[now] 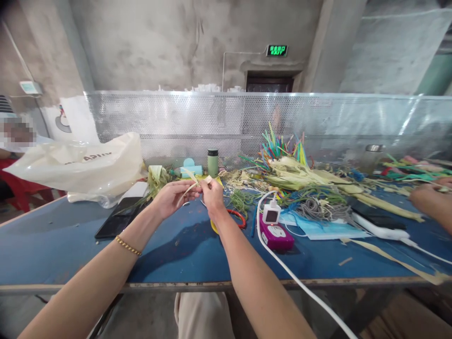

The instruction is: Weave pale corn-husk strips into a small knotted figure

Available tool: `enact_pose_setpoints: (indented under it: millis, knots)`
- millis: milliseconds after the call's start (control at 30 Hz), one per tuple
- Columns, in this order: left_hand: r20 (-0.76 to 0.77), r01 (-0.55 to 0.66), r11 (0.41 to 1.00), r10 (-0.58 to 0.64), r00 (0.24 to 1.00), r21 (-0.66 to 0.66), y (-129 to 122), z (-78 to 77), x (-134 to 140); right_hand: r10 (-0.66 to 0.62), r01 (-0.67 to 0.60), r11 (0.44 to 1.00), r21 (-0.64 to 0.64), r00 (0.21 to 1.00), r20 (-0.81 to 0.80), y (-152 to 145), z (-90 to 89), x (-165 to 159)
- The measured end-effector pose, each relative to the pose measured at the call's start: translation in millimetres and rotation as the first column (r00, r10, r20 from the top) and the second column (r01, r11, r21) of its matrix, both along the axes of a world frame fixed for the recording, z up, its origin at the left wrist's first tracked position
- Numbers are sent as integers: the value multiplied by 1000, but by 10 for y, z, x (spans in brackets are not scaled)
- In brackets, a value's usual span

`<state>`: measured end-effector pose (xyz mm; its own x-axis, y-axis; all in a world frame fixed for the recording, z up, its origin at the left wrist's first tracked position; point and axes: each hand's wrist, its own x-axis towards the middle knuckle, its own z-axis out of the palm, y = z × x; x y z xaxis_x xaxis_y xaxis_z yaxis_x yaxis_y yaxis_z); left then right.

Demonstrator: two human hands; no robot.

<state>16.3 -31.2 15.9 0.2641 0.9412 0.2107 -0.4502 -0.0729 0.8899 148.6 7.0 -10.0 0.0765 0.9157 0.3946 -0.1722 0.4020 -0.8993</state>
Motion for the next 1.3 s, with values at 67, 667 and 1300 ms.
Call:
enact_pose_setpoints:
  millis: [67,667,1300]
  knots:
    - [-6,10,1000,-10,1000,-9,-3,-1,4,8,-8,1000,-12,1000,-19,4,3,-3]
    - [-123,-285,927,321,939,243,157,-117,-18,-46,46,999,13,999,28,-133,104,14]
    - [75,-120,988,113,991,101,117,-80,-17,-548,434,787,439,819,172,-76,187,257]
